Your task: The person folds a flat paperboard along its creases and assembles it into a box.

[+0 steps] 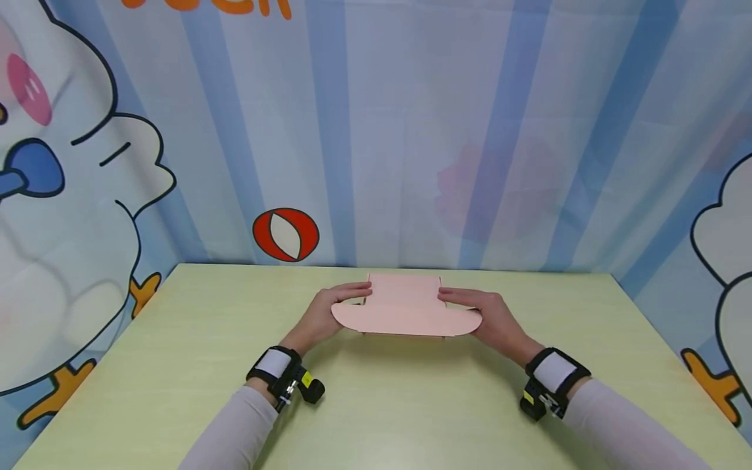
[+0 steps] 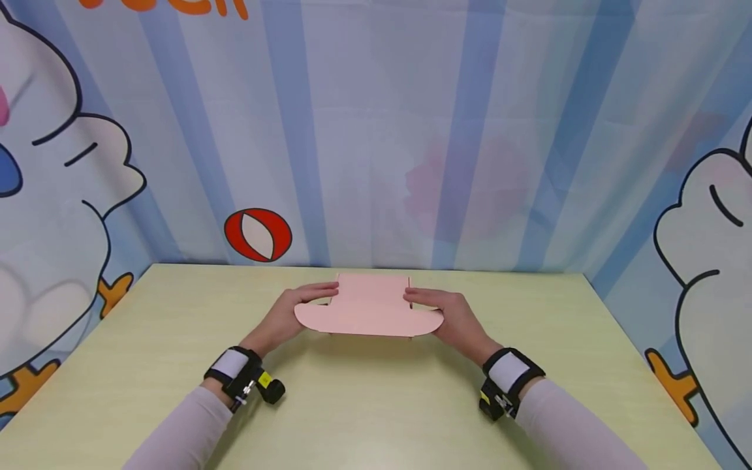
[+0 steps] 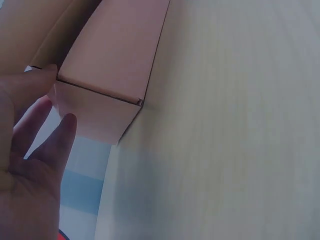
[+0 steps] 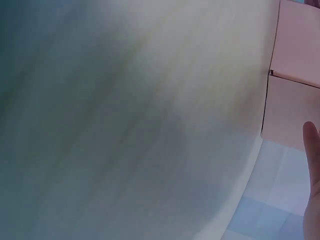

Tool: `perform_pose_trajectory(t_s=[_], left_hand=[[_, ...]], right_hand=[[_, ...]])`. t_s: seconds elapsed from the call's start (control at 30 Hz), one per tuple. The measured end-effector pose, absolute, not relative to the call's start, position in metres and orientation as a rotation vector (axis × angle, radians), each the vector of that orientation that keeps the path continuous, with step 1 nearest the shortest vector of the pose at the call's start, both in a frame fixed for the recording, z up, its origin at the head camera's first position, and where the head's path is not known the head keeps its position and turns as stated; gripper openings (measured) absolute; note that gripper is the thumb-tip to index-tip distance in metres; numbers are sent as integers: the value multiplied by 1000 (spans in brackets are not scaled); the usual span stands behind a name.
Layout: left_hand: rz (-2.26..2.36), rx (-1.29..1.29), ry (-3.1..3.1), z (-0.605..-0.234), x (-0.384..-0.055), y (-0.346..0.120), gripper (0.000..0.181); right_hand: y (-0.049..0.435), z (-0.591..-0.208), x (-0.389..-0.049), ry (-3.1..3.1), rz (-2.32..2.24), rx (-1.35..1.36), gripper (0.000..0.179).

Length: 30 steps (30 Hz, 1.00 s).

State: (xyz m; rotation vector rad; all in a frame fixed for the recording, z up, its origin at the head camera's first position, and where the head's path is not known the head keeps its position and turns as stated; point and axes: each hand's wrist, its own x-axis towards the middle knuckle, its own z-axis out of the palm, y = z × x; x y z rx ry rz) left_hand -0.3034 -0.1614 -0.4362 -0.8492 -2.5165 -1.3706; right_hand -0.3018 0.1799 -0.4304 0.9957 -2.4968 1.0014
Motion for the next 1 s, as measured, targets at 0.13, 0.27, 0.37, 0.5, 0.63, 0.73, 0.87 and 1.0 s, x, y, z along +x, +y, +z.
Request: perform_pose_trajectory(t_s=[0.13,0.27,0.37,0.5,0.63,0.73,0.87,1.0], left_hand=[[-1302,-870,-2559,-437,-303,-164,44],[-1265,-874,-2607,-435,-302,-165,45],[-1254,-886,-2631,-435,-303,-167,46],[-1220,-932,-2649,-438,-304,-169,49],[-1179,-964,-2649,-440,-304,-170,50],[-1134,-977,-2647,-439,-305,-170,51],[-1084,-987,-2657,-438,-305,-170,51],[-1034,-993,-2669,-436,-305,-170,50]], right_hand=[[179,-430,-301,-2494,957,1036,49],[179,-428,-302,-2498,895,1082,45],[179,-427,-303,-2505,830,1115,46],[179,-427,-303,-2524,752,1146,48],[179,-427,-302,-2542,724,1171,49],[180,-427,-301,-2549,708,1193,50],[180,-428,-302,-2540,699,1222,51],[181,-429,-303,-2490,678,1252,53]])
